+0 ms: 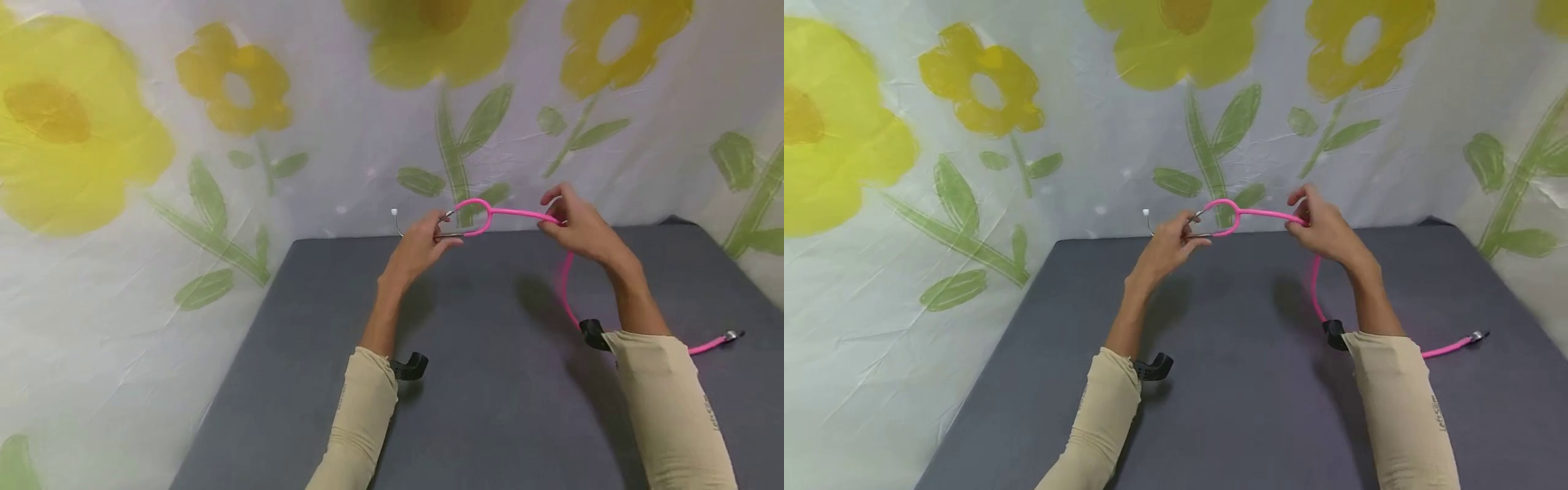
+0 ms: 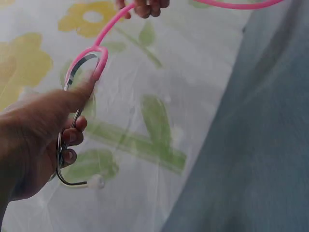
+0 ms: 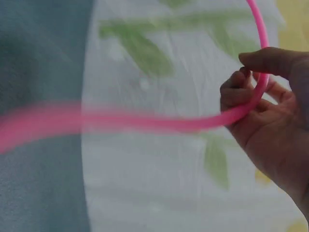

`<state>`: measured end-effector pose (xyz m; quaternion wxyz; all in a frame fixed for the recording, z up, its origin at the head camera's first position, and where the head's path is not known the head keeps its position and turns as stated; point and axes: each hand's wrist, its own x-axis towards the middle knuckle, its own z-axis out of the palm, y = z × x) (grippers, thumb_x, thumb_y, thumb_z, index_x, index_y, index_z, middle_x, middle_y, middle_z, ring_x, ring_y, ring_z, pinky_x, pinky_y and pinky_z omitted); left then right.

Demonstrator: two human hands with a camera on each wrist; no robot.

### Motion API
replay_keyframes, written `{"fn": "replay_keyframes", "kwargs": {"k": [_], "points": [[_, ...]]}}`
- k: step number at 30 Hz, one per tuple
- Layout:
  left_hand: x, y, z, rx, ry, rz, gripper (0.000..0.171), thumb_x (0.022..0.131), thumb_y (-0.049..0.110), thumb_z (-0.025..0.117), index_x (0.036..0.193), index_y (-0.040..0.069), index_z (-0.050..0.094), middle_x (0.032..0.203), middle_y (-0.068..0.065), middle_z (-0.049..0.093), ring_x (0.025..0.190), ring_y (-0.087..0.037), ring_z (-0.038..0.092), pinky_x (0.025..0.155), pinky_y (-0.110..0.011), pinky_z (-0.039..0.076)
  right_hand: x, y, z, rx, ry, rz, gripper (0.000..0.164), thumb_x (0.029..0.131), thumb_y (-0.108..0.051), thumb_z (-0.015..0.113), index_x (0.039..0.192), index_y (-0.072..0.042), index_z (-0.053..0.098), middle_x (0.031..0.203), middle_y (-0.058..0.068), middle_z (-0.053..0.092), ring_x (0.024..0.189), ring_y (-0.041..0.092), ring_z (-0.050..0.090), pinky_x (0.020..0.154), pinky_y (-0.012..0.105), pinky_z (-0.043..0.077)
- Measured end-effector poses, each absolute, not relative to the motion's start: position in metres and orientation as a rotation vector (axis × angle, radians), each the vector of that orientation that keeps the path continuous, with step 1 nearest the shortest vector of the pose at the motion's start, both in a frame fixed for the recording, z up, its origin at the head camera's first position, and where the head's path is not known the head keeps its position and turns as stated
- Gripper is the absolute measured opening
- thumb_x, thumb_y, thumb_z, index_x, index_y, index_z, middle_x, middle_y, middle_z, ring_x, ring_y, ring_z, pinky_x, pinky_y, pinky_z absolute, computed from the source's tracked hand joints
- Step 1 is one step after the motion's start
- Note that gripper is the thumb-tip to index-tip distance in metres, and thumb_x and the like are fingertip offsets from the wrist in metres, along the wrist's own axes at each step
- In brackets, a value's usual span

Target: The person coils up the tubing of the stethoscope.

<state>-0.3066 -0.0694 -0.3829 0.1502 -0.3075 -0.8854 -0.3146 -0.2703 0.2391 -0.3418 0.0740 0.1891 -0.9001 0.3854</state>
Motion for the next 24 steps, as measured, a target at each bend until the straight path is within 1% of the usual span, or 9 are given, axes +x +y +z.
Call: {"fn": "replay_keyframes", "kwargs": {"k": [3,5,8,10,12,14,18,21,24], "points": [[-0.300,-0.068,-0.381,-0.900,-2.540,-0.855,0.049,0.093,0.016,0.079,0.135,-0.001,0.060,0.089,-0.014,0.065,0.073,-0.019,0.056,0.071,-0.030,0.048,-0.264,0.251,-0.352,0.517,-2.517,1.338,0.030,0.098,0.003,0.063,0.125,0.005,0.049,0.100,-0.002,0.060,0.082,-0.002,0.058,0.070,0.013,0.046],[-0.296,-0.067,-0.380,-0.893,-2.524,-0.805,0.045,0.097,0.011,0.074,0.138,-0.001,0.060,0.089,-0.014,0.065,0.075,-0.020,0.056,0.073,-0.031,0.049,-0.259,0.252,-0.360,0.494,-2.383,1.385,0.026,0.098,0.005,0.063,0.122,0.009,0.053,0.097,-0.010,0.061,0.082,-0.006,0.060,0.070,0.010,0.047],[-0.290,-0.064,-0.375,-0.874,-2.479,-0.776,0.041,0.102,0.005,0.066,0.142,-0.001,0.060,0.091,-0.012,0.065,0.075,-0.020,0.056,0.073,-0.032,0.048,-0.255,0.245,-0.368,0.393,-2.204,1.452,0.021,0.100,0.002,0.063,0.120,0.009,0.057,0.081,-0.015,0.062,0.065,-0.006,0.060,0.059,0.011,0.049],[-0.285,-0.063,-0.368,-0.852,-2.445,-0.788,0.041,0.103,0.006,0.064,0.143,0.001,0.060,0.088,-0.011,0.063,0.072,-0.020,0.054,0.071,-0.031,0.046,-0.252,0.236,-0.366,0.303,-2.135,1.465,0.021,0.103,-0.003,0.062,0.120,0.007,0.056,0.070,-0.013,0.057,0.051,-0.006,0.052,0.050,0.012,0.043],[-0.280,-0.063,-0.362,-0.808,-2.421,-0.793,0.041,0.101,0.011,0.067,0.142,0.005,0.062,0.084,-0.009,0.064,0.070,-0.018,0.054,0.069,-0.029,0.045,-0.250,0.230,-0.362,0.224,-2.109,1.471,0.025,0.102,-0.006,0.064,0.120,0.006,0.052,0.066,-0.008,0.050,0.044,-0.004,0.040,0.045,0.014,0.036],[-0.276,-0.065,-0.358,-0.760,-2.399,-0.794,0.043,0.098,0.019,0.072,0.138,0.007,0.066,0.080,-0.007,0.065,0.067,-0.016,0.054,0.067,-0.028,0.046,-0.248,0.229,-0.360,0.202,-2.128,1.408,0.028,0.101,-0.007,0.067,0.120,0.006,0.051,0.071,-0.008,0.048,0.048,-0.003,0.034,0.047,0.016,0.030],[-0.271,-0.065,-0.357,-0.668,-2.367,-0.762,0.050,0.090,0.030,0.076,0.135,0.009,0.070,0.075,-0.006,0.069,0.061,-0.015,0.053,0.063,-0.030,0.047,-0.241,0.245,-0.358,0.324,-2.173,1.174,0.026,0.093,0.001,0.075,0.117,0.005,0.066,0.088,-0.018,0.051,0.070,-0.005,0.044,0.062,0.015,0.033],[-0.269,-0.062,-0.357,-0.604,-2.359,-0.710,0.048,0.090,0.028,0.079,0.134,0.010,0.071,0.077,-0.007,0.072,0.062,-0.017,0.057,0.063,-0.034,0.051,-0.234,0.255,-0.349,0.449,-2.159,0.927,0.022,0.086,0.008,0.079,0.108,0.003,0.077,0.088,-0.008,0.056,0.080,-0.002,0.045,0.069,0.013,0.032],[-0.265,-0.059,-0.355,-0.553,-2.385,-0.625,0.042,0.091,0.025,0.080,0.130,0.011,0.074,0.086,-0.007,0.078,0.071,-0.021,0.070,0.069,-0.038,0.058,-0.224,0.256,-0.338,0.553,-2.187,0.694,0.023,0.081,0.012,0.081,0.101,0.000,0.081,0.086,0.009,0.059,0.074,0.010,0.050,0.066,0.012,0.031]]}}
